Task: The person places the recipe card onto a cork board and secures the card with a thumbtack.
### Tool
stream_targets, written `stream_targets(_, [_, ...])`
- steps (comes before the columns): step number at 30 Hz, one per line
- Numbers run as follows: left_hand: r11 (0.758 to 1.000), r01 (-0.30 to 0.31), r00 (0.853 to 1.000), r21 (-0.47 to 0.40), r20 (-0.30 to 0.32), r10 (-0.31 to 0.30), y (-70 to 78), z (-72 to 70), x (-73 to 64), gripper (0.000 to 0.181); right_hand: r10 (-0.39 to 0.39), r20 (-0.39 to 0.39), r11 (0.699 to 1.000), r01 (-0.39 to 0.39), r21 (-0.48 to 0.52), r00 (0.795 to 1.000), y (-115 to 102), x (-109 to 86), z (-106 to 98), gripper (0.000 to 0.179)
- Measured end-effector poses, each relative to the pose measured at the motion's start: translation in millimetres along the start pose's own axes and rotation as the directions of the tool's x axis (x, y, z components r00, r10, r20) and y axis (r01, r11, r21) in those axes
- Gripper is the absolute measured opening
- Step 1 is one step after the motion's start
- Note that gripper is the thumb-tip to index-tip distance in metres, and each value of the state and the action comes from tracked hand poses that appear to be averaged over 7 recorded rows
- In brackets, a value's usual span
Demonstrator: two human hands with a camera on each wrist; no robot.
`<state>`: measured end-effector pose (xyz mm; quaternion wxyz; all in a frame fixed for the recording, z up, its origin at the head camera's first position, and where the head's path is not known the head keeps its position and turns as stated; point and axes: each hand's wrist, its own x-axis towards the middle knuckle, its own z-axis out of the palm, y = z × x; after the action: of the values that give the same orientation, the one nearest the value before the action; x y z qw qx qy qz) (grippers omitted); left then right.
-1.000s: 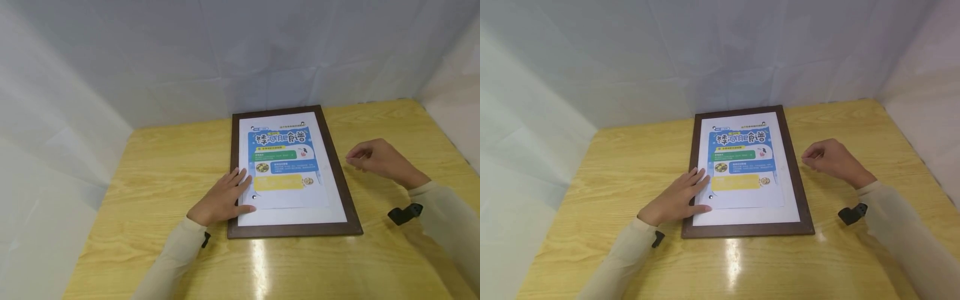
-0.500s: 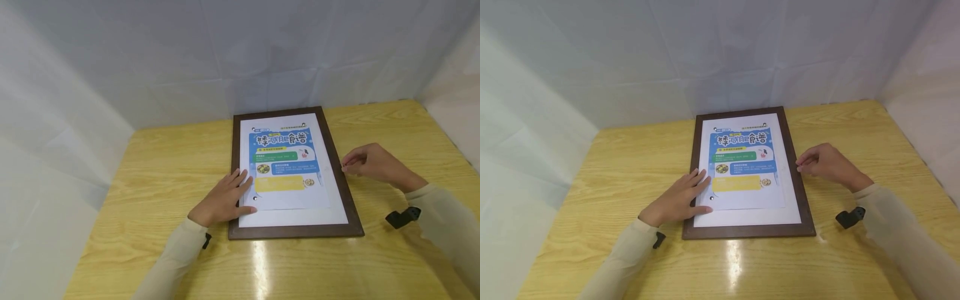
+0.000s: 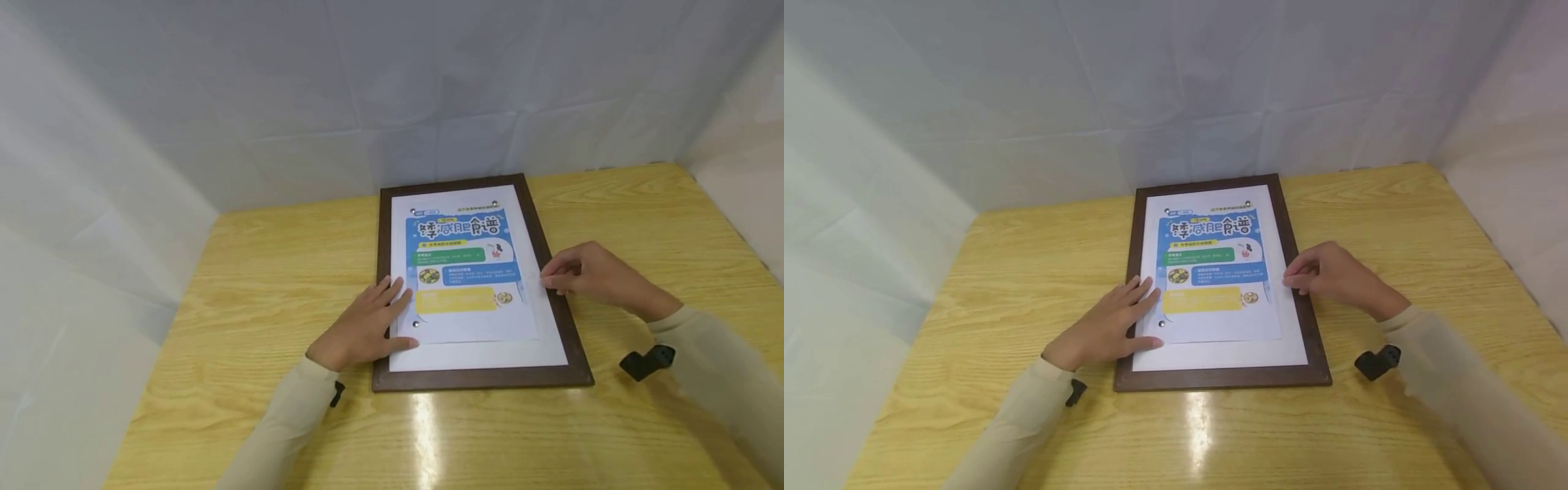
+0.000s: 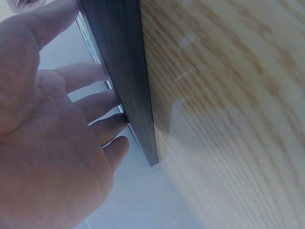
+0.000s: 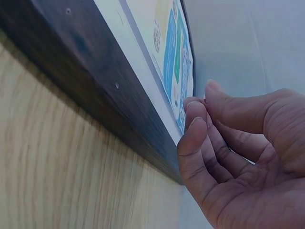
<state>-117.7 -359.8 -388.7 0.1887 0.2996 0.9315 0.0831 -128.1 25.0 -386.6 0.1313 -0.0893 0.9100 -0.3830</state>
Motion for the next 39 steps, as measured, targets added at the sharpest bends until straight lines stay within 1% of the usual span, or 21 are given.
stream_targets(5, [1.0,0.001,1.0,0.001,-0.005,-0.001,-0.2,0.6,-0.3,0.086,-0.02,0.033,0.999,0.019,0.027,0.999,-5.0,-1.3,4.5,0.019])
stream_targets(9, [1.0,0.003,1.0,-0.003,-0.004,-0.003,-0.7,1.3,-0.1,0.086,-0.073,0.045,0.996,0.071,0.048,0.996,-6.8,-2.0,8.2,0.02])
stream_targets(13, [1.0,0.004,1.0,0.0,-0.003,-0.004,-0.9,0.5,0.1,0.086,-0.103,0.052,0.993,0.099,0.064,0.993,-7.0,-1.0,11.7,0.019])
stream_targets(21, [1.0,0.007,1.0,-0.008,0.0,-0.007,-1.6,1.1,1.6,0.086,-0.105,0.072,0.988,0.095,0.122,0.992,-7.5,0.0,17.8,0.015])
stream_targets(28, [1.0,0.007,1.0,-0.008,-0.003,-0.007,-1.2,3.2,0.6,0.086,-0.12,0.092,0.984,0.106,0.145,0.989,-10.1,-1.9,21.3,0.016])
stream_targets(32, [1.0,0.004,1.0,-0.008,-0.004,-0.004,-0.8,3.7,0.5,0.086,-0.119,0.101,0.986,0.105,0.129,0.988,-12.2,-1.8,23.0,0.016])
stream_targets(36, [1.0,-0.007,1.0,0.0,-0.009,0.007,-1.2,2.9,0.9,0.086,-0.144,0.105,0.985,0.133,0.111,0.984,-11.7,0.0,23.8,0.015])
stream_targets(39, [1.0,-0.01,1.0,0.006,-0.01,0.01,-1.3,2.6,1.3,0.086,-0.149,0.113,0.984,0.136,0.111,0.982,-10.6,0.9,24.7,0.013])
